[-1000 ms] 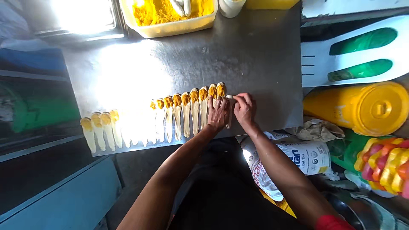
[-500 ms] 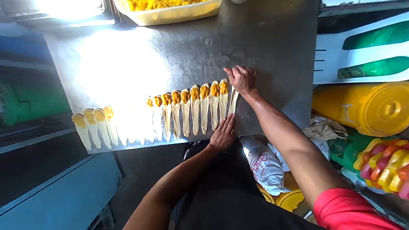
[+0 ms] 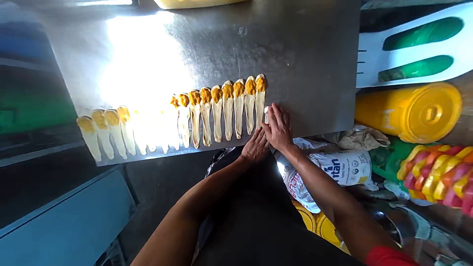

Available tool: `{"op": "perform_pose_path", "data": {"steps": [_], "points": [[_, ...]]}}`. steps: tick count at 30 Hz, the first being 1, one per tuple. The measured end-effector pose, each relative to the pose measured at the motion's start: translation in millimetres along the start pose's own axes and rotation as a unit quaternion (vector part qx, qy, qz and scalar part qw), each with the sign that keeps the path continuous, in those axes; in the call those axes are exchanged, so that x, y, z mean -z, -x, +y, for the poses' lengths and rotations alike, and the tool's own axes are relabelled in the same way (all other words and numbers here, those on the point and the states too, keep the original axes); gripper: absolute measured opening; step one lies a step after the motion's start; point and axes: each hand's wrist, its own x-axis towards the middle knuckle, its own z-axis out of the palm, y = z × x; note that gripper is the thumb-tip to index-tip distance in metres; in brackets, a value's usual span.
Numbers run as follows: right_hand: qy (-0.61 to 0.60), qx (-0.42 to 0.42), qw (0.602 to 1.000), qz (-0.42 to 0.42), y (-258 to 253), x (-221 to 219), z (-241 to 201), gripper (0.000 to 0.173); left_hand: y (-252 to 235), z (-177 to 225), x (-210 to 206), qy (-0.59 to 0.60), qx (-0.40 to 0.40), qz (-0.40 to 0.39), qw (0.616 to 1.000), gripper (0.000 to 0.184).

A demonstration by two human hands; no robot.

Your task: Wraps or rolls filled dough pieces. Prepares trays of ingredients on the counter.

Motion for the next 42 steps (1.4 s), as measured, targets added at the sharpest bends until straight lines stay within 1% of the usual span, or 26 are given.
{"op": "perform_pose_path", "data": {"steps": [2, 4, 5, 6, 7, 10, 13, 14, 15, 16, 18, 19, 21, 23, 25, 28, 29, 30, 31, 32, 34, 36, 38, 40, 41, 42], "points": [[-0.008, -0.019, 0.999, 0.038, -10.6, 3.5, 1.5, 0.056, 1.1, 3.2, 3.3, 0.007, -0.008, 0.014, 1.0, 0.053], [0.003, -0.042, 0.997, 0.065, -36.5, -2.5, 4.6, 0.047, 4.2, 7.2, -3.8, 0.01, -0.015, 0.021, 1.0, 0.054], [0.012, -0.038, 0.996, 0.077, -52.6, -8.7, 7.1, 0.044, 5.7, 8.2, -8.9, 0.005, -0.015, 0.025, 1.0, 0.055], [0.019, -0.023, 0.995, 0.09, -69.0, -14.2, 10.5, 0.045, 6.3, 8.8, -12.8, -0.001, -0.014, 0.03, 0.999, 0.057], [0.025, -0.003, 0.995, 0.101, -84.4, -16.0, 14.4, 0.049, 6.5, 9.0, -15.7, -0.006, -0.013, 0.036, 0.999, 0.058], [0.025, 0.035, 0.994, 0.101, -122.9, -2.1, 20.8, 0.06, 6.1, 10.6, -15.6, -0.021, -0.007, 0.038, 0.999, 0.059], [0.052, 0.053, 0.99, 0.123, -141.0, -4.9, 29.2, 0.061, 2.4, 10.2, -14.9, -0.028, 0.005, 0.043, 0.999, 0.06], [0.058, 0.048, 0.988, 0.131, -139.1, -11.9, 31.3, 0.058, 2.2, 10.6, -15.9, -0.029, 0.006, 0.046, 0.998, 0.06], [0.063, 0.032, 0.99, 0.122, -130.5, -17.6, 30.2, 0.053, 3.2, 12.1, -17.1, -0.028, 0.006, 0.046, 0.999, 0.061], [0.063, 0.01, 0.993, 0.097, -116.4, -20.7, 26.0, 0.056, 4.4, 13.1, -18.5, -0.025, 0.006, 0.044, 0.999, 0.063], [0.043, -0.02, 0.999, 0.014, -74.9, -19.8, 11.9, 0.074, 10.1, 13.6, -20.5, -0.01, 0.004, 0.029, 1.0, 0.065], [0.03, -0.018, 0.999, -0.021, -47.6, -15.5, 5.4, 0.079, 13.9, 14.2, -21.7, 0.001, 0.0, 0.016, 1.0, 0.063], [0.013, 0.001, 0.999, -0.046, -7.2, -7.1, -1.5, 0.077, 15.2, 10.8, -21.9, 0.004, -0.012, 0.0, 1.0, 0.058], [0.007, 0.002, 0.999, -0.032, 1.9, -5.4, 0.7, 0.067, 17.1, 10.4, -20.9, -0.003, -0.011, -0.005, 1.0, 0.059], [0.015, -0.02, 1.0, 0.016, -19.0, -7.9, 8.6, 0.059, 18.5, 12.4, -21.3, -0.018, -0.009, 0.012, 1.0, 0.062], [0.031, -0.047, 0.996, 0.069, -56.1, -22.1, 19.2, 0.066, 25.0, 5.8, -15.6, -0.005, -0.04, 0.052, 0.998, 0.064], [0.028, -0.044, 0.995, 0.079, -55.6, -28.1, 18.5, 0.069, 33.3, 0.0, -10.2, 0.007, -0.06, 0.061, 0.996, 0.063], [0.021, -0.036, 0.996, 0.078, -44.4, -31.5, 14.7, 0.07, 45.6, -5.0, -1.8, 0.022, -0.074, 0.07, 0.995, 0.059], [0.014, -0.025, 0.997, 0.067, -24.5, -32.3, 9.3, 0.071, 60.3, -9.2, 9.0, 0.039, -0.072, 0.083, 0.993, 0.056], [0.006, -0.012, 0.999, 0.051, 0.1, -30.9, 3.1, 0.071, 75.3, -14.8, 19.3, 0.059, -0.055, 0.098, 0.992, 0.053], [-0.005, 0.007, 1.0, 0.011, 53.3, -26.2, -9.8, 0.074, 100.9, -29.3, 34.2, 0.112, 0.011, 0.144, 0.983, 0.052], [-0.018, 0.015, 0.999, 0.038, 85.7, -29.9, -15.5, 0.07, 115.0, -41.7, 46.9, 0.17, 0.1, 0.185, 0.963, 0.052], [-0.017, -0.005, 0.997, 0.071, 93.1, -27.2, -20.5, 0.055, 116.9, -46.0, 62.8, 0.228, 0.174, 0.21, 0.935, 0.048], [-0.006, -0.043, 0.998, 0.055, 84.0, -15.1, -26.7, 0.038, 110.1, -44.6, 76.2, 0.302, 0.221, 0.224, 0.9, 0.045], [-0.011, -0.068, 0.997, 0.033, 74.4, -6.3, -30.7, 0.03, 103.1, -43.6, 81.3, 0.349, 0.241, 0.231, 0.876, 0.044], [-0.032, -0.095, 0.995, 0.025, 63.8, 2.0, -35.5, 0.026, 94.8, -41.8, 86.3, 0.405, 0.264, 0.232, 0.844, 0.044]]}}
